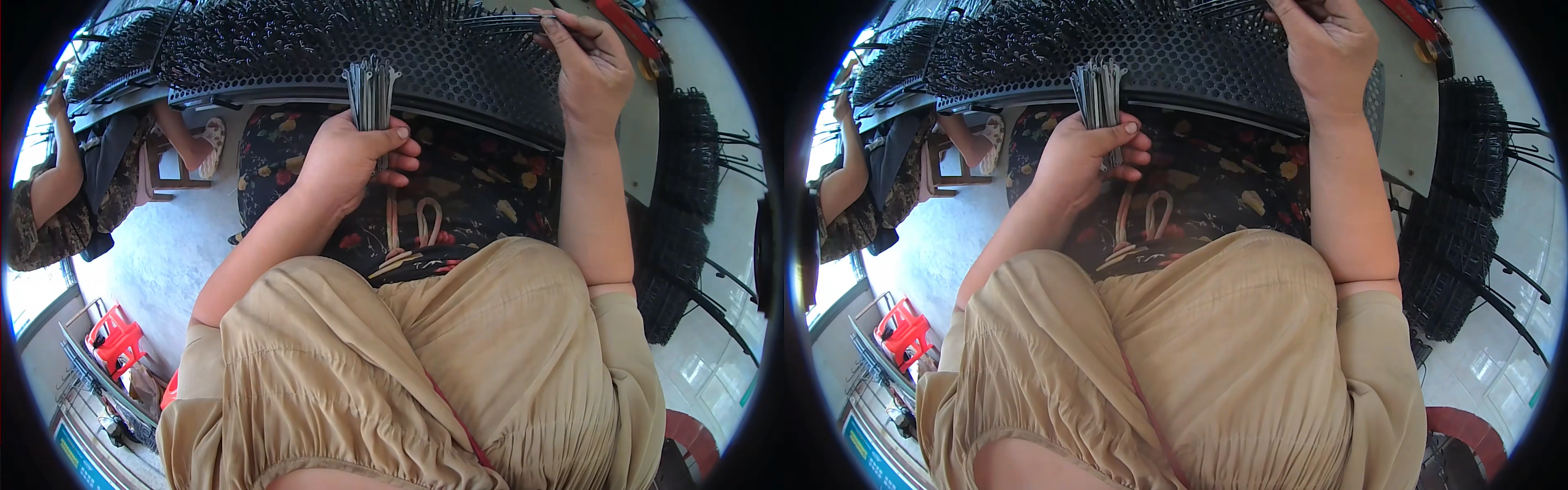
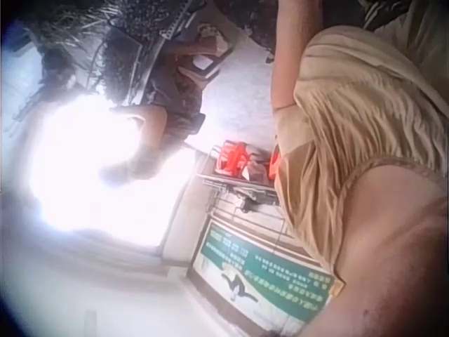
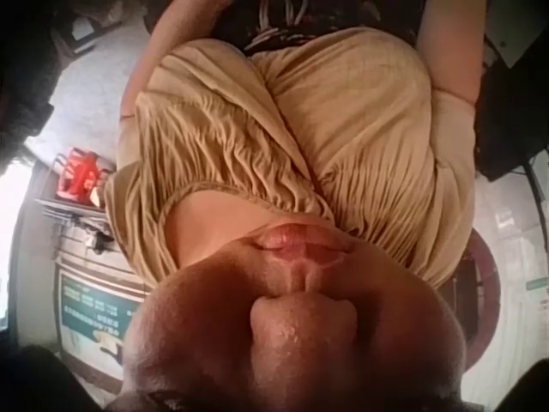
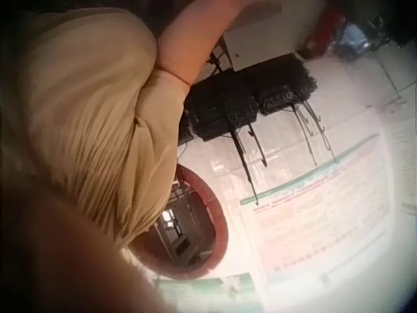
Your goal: Manually sorting bundles of metal pins and placing them into a mesh grid tray.
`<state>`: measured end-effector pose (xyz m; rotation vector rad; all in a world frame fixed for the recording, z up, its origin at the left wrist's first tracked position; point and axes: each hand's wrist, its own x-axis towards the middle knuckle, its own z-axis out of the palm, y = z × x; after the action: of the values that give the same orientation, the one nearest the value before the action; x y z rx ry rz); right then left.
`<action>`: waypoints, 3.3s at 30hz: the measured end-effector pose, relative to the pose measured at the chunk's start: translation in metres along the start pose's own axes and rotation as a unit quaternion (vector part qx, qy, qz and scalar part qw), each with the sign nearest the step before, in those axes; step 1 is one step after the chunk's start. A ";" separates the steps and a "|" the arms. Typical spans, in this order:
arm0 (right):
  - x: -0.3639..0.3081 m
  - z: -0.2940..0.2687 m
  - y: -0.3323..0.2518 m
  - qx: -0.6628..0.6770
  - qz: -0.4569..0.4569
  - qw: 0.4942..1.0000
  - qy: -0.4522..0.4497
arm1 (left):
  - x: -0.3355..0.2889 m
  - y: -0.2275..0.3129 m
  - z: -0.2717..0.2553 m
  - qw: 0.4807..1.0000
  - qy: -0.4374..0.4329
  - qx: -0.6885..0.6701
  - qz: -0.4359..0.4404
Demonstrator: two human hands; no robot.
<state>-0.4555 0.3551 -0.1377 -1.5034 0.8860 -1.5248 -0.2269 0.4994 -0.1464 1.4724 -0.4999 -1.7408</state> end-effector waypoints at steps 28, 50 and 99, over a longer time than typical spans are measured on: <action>0.002 0.018 -0.011 -0.068 -0.002 0.998 0.012 | 0.000 -0.001 0.000 1.000 0.002 -0.007 0.005; 0.026 0.063 -0.036 -0.270 -0.112 0.953 -0.076 | -0.001 -0.003 0.002 1.000 0.003 -0.025 0.011; 0.029 0.070 -0.035 -0.308 -0.169 0.915 -0.197 | -0.003 -0.004 -0.008 1.000 -0.007 -0.017 0.004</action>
<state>-0.3870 0.3479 -0.0903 -2.4290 0.9375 -1.1325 -0.2210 0.5054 -0.1497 1.4331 -0.4795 -1.7466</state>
